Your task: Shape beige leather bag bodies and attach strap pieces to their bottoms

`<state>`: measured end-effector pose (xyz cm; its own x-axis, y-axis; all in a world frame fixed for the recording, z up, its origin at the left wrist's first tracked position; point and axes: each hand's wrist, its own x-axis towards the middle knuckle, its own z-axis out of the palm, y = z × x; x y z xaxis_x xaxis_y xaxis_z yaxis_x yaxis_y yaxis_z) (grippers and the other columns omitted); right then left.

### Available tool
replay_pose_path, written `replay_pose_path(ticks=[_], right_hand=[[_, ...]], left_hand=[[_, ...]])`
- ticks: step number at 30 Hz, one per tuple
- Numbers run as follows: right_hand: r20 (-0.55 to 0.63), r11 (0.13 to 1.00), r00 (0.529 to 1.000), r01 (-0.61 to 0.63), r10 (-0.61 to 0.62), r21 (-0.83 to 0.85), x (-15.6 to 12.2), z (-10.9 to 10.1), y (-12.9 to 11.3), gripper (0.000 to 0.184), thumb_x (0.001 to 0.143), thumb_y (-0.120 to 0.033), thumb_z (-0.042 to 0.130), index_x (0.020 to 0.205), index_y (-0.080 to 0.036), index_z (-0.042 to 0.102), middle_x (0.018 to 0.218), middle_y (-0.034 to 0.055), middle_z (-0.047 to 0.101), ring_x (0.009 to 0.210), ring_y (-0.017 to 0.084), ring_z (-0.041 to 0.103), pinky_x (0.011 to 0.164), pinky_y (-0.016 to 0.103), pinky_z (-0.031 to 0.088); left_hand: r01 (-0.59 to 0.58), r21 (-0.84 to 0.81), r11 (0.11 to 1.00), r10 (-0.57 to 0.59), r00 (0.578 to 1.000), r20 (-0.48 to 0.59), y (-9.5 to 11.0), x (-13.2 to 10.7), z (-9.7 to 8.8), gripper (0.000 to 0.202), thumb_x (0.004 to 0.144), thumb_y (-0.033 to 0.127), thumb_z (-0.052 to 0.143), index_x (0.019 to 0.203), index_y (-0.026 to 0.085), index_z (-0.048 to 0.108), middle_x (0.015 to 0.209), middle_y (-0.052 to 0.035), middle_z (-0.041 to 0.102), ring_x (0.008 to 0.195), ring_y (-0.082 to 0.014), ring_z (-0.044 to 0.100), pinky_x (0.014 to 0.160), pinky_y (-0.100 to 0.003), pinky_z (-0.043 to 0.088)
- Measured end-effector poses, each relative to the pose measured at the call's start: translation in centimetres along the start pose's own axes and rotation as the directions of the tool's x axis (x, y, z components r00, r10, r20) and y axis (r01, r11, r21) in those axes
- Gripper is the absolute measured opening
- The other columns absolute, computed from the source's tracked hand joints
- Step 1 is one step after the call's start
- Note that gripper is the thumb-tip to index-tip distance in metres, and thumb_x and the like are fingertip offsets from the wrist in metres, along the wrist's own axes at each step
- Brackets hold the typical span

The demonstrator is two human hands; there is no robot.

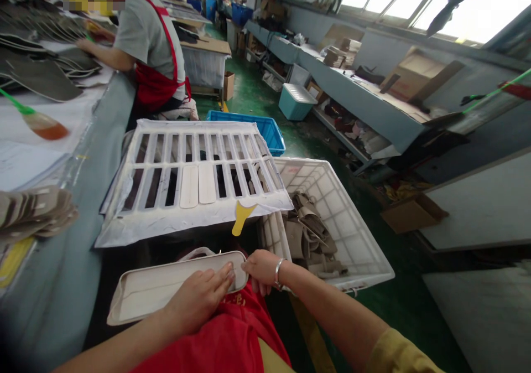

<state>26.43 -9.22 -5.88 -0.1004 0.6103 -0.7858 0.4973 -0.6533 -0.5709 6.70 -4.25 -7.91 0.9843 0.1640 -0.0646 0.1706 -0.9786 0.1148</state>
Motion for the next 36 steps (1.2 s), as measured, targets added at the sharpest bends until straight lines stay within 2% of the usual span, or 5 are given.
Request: replay_pose_path(ticks=[7,20,26,30,36], right_hand=[[0.233,0.851,0.955,0.035,-0.183,0.525,1.9,-1.0,4.4,0.054,0.075,-0.063,0.047,0.078,-0.010,0.054,0.061,0.0085,0.064,0.040,0.010,0.055,0.039,0.019,0.045],[-0.021,0.982,0.998,-0.055,0.060,0.178,2.8,1.0,2.0,0.048,0.069,-0.064,0.049,0.062,-0.017,0.043,0.042,-0.0004,0.054,0.027,0.008,0.044,0.025,0.015,0.030],[-0.050,0.986,0.998,-0.033,0.042,0.164,2.6,1.4,2.3,0.046,0.068,-0.063,0.052,0.062,-0.018,0.043,0.043,-0.0001,0.053,0.028,0.007,0.044,0.026,0.016,0.033],[-0.020,0.984,0.999,-0.035,0.040,0.174,2.4,0.8,2.0,0.047,0.068,-0.063,0.053,0.060,-0.017,0.046,0.042,-0.0007,0.050,0.027,0.005,0.041,0.026,0.014,0.028],[0.111,0.969,0.990,-0.108,0.085,0.224,2.1,-0.3,1.4,0.047,0.066,-0.061,0.059,0.060,-0.015,0.051,0.046,0.0010,0.051,0.030,0.005,0.044,0.027,0.012,0.028]], left_hand=[[0.001,-0.033,0.999,-0.001,1.000,0.005,-0.4,-0.3,0.6,0.047,0.079,0.019,0.045,0.126,0.015,0.047,0.137,-0.0115,0.038,0.091,-0.0242,0.055,0.068,-0.035,0.045],[0.018,-0.282,0.959,-0.052,0.992,-0.112,-1.5,-3.4,-3.2,0.054,0.084,0.044,0.046,0.131,0.018,0.036,0.138,-0.0151,0.034,0.105,-0.0235,0.052,0.080,-0.032,0.046],[0.466,-0.832,0.301,-0.909,0.403,-0.104,-6.3,-14.3,-2.5,0.027,0.084,0.042,0.045,0.091,0.016,0.048,0.082,-0.0042,0.055,0.072,-0.0127,0.054,0.061,-0.024,0.046],[0.292,-0.921,-0.257,-0.720,0.578,0.384,-8.8,-16.4,0.9,0.035,0.075,0.047,0.057,0.075,0.016,0.041,0.055,0.0049,0.045,0.045,-0.0060,0.042,0.040,-0.015,0.032],[0.279,-0.864,-0.419,-0.516,0.710,0.479,-9.8,-15.5,1.6,0.043,0.067,0.050,0.065,0.078,0.017,0.039,0.057,0.0032,0.053,0.051,-0.0104,0.055,0.048,-0.024,0.050]])
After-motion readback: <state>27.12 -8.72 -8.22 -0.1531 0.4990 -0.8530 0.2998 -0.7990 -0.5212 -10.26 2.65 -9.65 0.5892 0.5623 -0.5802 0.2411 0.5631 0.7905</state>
